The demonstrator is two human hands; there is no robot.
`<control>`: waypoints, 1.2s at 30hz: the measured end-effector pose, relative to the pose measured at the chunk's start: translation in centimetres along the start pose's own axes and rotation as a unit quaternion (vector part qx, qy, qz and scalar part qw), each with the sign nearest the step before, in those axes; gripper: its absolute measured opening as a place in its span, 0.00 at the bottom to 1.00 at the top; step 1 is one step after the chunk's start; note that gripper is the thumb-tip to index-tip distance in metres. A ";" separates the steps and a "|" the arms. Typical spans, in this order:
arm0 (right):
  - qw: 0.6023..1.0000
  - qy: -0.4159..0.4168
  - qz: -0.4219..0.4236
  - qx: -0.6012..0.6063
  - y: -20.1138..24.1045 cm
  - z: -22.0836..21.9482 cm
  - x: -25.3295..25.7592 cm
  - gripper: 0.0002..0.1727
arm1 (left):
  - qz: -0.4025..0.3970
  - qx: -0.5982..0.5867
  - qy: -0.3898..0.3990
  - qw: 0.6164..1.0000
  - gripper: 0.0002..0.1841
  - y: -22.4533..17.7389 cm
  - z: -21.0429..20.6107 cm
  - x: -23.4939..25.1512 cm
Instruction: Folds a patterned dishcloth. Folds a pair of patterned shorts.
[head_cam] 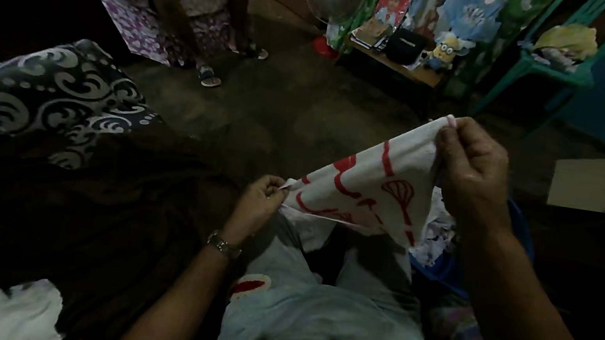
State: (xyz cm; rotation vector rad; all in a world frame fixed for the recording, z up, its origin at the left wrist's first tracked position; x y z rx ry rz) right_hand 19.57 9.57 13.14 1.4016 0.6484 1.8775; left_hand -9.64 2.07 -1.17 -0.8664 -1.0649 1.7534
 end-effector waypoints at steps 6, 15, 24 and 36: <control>0.994 -0.048 -0.065 0.067 -2.5 2.2 1.2 0.09 | 0.021 -0.512 0.009 0.859 0.15 1.2 0.9 -0.8; 0.975 -0.057 -0.131 0.169 -4.3 1.8 0.8 0.11 | -0.159 -0.474 -0.061 0.864 0.13 -3.0 5.1 -0.8; 0.988 0.123 -0.065 -0.065 -7.9 -0.1 1.6 0.12 | -0.204 -0.061 -0.112 0.971 0.21 -4.4 8.5 1.2; 0.921 -0.198 0.329 -0.061 3.3 1.9 7.5 0.15 | -0.513 0.063 -0.286 0.807 0.21 -12.9 16.2 -2.2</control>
Point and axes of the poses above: each hand's wrist, its own x-axis towards the middle knuckle, its own z-axis out of the back of the hand, y = z × x, the point moved 4 cm from there along x, towards the middle knuckle, and after that the axes turned 6 degrees about -y, right-handed, at the moved point
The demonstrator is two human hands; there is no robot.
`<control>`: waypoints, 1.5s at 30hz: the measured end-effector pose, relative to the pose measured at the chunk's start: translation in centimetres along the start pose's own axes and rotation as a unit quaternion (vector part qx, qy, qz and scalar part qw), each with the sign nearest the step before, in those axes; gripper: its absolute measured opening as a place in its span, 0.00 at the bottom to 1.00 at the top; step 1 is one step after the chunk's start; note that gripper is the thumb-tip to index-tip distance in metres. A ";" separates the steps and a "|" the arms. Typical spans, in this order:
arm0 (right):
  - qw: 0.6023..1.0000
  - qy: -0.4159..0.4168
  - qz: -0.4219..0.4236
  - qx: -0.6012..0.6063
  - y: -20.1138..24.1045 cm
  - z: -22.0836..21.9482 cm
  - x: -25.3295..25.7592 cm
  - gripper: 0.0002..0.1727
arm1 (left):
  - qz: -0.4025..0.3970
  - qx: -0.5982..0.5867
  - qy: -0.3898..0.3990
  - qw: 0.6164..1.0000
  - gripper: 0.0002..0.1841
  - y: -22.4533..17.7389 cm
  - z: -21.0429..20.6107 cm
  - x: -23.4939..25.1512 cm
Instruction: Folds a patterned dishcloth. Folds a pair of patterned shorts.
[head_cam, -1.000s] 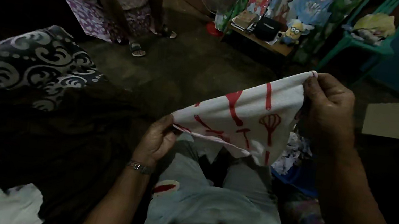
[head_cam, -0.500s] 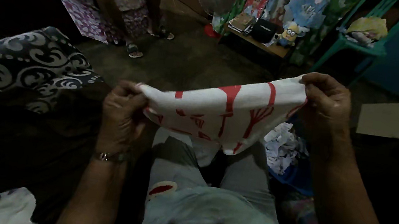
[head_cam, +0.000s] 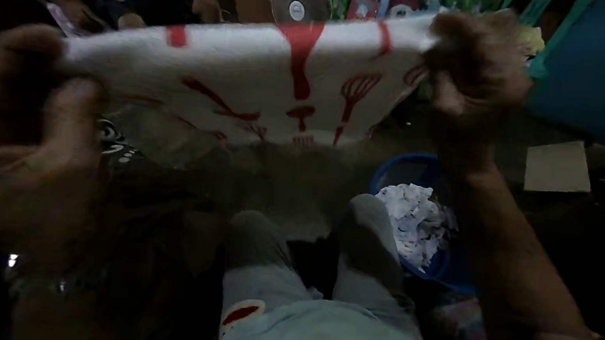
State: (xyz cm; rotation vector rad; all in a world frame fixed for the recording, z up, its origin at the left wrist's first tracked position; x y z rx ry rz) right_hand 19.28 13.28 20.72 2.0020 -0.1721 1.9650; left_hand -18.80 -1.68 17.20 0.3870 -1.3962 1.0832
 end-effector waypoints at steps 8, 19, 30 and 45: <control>0.753 0.591 -0.281 -0.068 -5.3 -0.7 -15.2 0.05 | 0.334 0.115 0.369 0.860 0.10 2.3 -6.2 -13.8; 0.880 0.378 -0.245 -0.151 -7.1 -2.1 -8.4 0.10 | 0.296 0.067 0.231 0.924 0.12 2.3 -7.2 -6.1; 0.862 0.451 -0.229 0.015 0.2 15.7 -11.4 0.14 | 0.132 -0.173 0.309 0.926 0.12 -4.4 -5.8 -16.7; 0.666 0.554 -0.499 0.005 -4.8 17.4 -21.8 0.12 | 0.417 -0.171 0.557 0.698 0.11 -1.8 -11.9 -25.6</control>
Point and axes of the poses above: each hand's wrist, its own x-axis towards the middle knuckle, its own z-axis out of the back of the hand, y = z × x, the point moved 4 cm from there along x, towards the middle knuckle, and after that the axes turned 6 degrees about -y, right-handed, at the moved point
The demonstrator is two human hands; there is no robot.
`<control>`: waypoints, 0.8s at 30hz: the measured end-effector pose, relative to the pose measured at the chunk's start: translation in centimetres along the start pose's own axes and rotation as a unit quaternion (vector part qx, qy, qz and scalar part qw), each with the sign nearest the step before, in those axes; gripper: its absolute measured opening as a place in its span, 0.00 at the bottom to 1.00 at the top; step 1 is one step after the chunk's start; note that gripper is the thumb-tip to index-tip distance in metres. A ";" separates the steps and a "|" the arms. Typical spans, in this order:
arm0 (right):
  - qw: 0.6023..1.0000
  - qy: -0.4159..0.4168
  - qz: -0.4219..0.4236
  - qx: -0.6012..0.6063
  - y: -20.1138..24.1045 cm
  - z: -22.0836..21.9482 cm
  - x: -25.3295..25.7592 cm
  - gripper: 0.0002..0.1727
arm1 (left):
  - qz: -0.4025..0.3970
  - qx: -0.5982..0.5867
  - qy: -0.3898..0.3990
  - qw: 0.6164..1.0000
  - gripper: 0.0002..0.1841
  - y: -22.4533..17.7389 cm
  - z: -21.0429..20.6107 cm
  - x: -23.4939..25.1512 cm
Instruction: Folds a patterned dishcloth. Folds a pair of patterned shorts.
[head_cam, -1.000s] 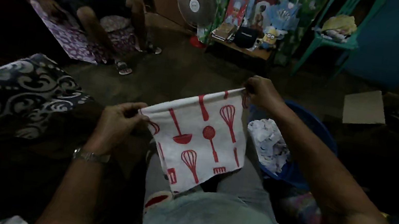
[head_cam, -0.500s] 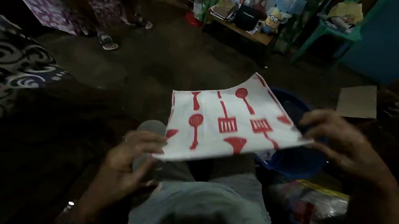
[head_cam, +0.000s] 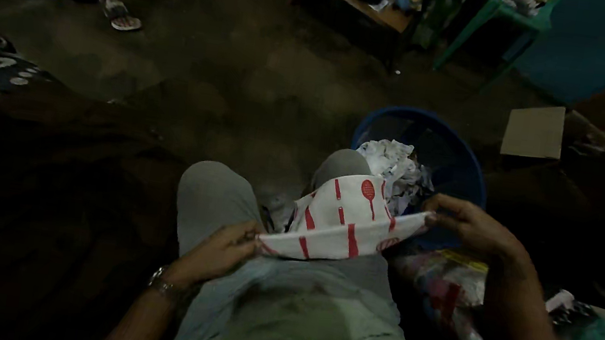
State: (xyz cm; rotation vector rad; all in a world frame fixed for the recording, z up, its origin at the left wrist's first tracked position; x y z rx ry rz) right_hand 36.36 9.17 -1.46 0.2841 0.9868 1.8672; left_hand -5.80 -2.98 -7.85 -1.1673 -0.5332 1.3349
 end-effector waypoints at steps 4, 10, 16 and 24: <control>0.989 -0.119 -0.061 -0.071 -1.4 -0.9 6.8 0.12 | 0.071 -0.054 -0.101 0.991 0.12 1.1 1.3 5.0; 0.960 -0.144 -0.230 0.072 -4.3 -8.5 10.4 0.35 | 0.261 -0.308 -0.098 0.910 0.32 5.8 -5.4 10.9; 0.918 -0.060 -0.268 0.287 -6.2 -11.8 8.2 0.34 | 0.197 -0.388 0.083 0.896 0.33 6.9 -10.7 12.5; 0.912 -0.205 -0.096 0.341 -2.1 -4.8 4.4 0.15 | 0.093 -0.478 -0.130 0.864 0.13 3.3 -5.3 10.7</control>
Point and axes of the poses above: each hand's wrist, its own x-axis towards the middle knuckle, its own z-axis out of the back of the hand, y = z × x, the point moved 4 cm from there along x, towards the middle knuckle, and after that the axes turned 6 degrees about -y, right-handed, at the moved point
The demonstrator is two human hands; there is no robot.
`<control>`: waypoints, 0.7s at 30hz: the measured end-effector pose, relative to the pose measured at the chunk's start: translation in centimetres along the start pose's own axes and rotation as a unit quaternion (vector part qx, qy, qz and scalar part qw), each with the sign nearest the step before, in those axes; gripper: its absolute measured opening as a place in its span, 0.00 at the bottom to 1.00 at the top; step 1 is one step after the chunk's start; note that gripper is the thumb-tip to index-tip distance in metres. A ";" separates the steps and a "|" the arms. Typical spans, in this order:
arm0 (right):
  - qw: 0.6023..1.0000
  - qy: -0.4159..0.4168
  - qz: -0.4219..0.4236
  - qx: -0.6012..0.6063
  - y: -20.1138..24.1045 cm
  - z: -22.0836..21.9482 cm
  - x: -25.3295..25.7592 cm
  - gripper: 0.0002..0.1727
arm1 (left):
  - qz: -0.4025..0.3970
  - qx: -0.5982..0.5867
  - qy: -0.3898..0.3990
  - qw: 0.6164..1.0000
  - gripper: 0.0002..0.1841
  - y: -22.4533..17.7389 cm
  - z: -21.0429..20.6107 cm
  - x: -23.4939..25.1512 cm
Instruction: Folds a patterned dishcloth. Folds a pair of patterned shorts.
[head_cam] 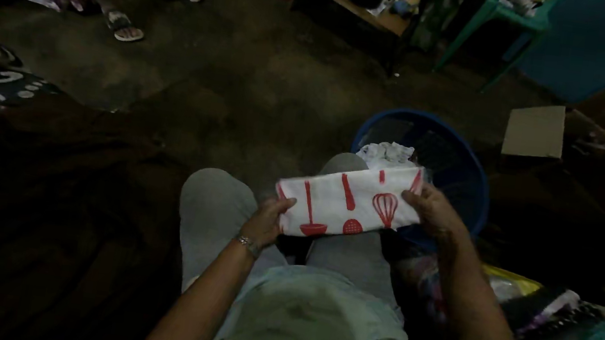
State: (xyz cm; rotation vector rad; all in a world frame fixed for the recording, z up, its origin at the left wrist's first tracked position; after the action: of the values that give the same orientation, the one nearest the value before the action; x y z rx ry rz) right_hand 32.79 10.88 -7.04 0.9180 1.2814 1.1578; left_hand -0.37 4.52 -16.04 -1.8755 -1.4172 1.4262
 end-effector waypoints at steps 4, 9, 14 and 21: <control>0.982 0.009 0.186 -0.035 4.4 4.2 -1.5 0.14 | -0.231 0.052 0.056 0.970 0.11 -6.6 0.7 -2.2; 0.941 0.079 0.295 -0.143 2.9 7.0 -2.2 0.07 | -0.268 0.178 0.139 0.937 0.07 -6.4 0.8 -3.2; 0.945 0.023 0.216 -0.243 -0.3 7.6 -2.5 0.08 | 0.082 0.106 -0.034 0.990 0.28 0.8 -0.6 -1.4; 0.946 0.021 0.197 -0.255 0.8 9.4 -3.0 0.12 | 0.068 0.059 0.080 0.993 0.22 2.7 -3.7 0.6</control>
State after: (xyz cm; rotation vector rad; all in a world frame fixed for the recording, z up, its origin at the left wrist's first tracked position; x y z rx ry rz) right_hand 42.23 9.10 -4.63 0.7732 0.7777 1.7304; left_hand 4.17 4.86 -16.89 -1.9931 -1.1247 1.3561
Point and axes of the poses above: each hand's wrist, its own x-axis towards the middle knuckle, its own z-axis out of the back of the hand, y = z × x, the point moved 4 cm from there along x, towards the middle knuckle, and after that the axes turned 6 degrees about -y, right-handed, at the moved point
